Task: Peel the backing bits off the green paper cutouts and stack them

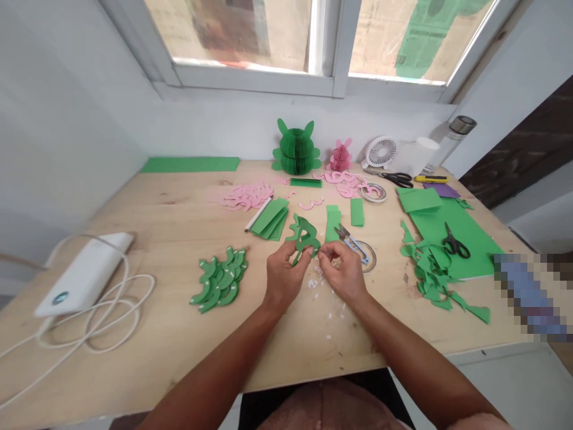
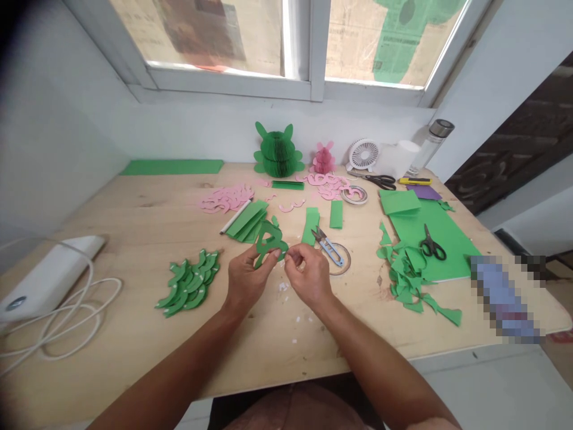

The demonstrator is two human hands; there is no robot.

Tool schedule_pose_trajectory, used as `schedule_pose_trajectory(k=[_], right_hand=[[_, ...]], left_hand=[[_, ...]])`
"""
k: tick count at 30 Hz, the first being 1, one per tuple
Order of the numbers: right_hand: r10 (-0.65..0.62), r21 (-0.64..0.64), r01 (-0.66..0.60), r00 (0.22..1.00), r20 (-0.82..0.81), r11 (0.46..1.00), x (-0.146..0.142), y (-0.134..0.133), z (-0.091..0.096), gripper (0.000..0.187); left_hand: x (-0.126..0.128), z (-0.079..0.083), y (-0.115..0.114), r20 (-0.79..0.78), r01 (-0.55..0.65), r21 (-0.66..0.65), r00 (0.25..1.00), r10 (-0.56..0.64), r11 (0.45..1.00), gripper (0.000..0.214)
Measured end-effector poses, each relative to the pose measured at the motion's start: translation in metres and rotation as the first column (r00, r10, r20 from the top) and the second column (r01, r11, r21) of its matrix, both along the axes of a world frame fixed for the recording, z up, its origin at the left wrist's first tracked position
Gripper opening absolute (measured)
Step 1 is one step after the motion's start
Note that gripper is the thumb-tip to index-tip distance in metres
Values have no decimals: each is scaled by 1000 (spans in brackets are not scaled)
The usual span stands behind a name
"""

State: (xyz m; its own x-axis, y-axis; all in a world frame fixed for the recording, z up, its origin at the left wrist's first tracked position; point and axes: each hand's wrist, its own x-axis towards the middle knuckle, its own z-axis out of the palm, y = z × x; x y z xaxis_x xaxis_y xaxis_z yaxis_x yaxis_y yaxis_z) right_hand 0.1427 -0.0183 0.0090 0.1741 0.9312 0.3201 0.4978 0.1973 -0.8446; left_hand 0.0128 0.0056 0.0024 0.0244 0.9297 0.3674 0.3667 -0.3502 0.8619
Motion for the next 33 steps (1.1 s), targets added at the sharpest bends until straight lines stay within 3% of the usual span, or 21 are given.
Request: schedule_pose_trajectory(k=[11,22,28,33], right_hand=[[-57,-212,-22,932,-358,977,-5,4,-1,12],[-71,-239,-76,832,-551,968,-7,7,-11,11],[-118,-245,-28,820,-561,969,-10,8,-12,8],[-140,-256,-4,829,-542,967,-12,7,-9,6]], left_hand=[[1,-1,0,-89,28,164,996,-13,986,9],[3,-3,0,-184,51,335,983,12,941,4],[4,-6,0,-186,65,341,983,0,938,4],[4,-6,-1,-114,39,187,993,-18,982,9]])
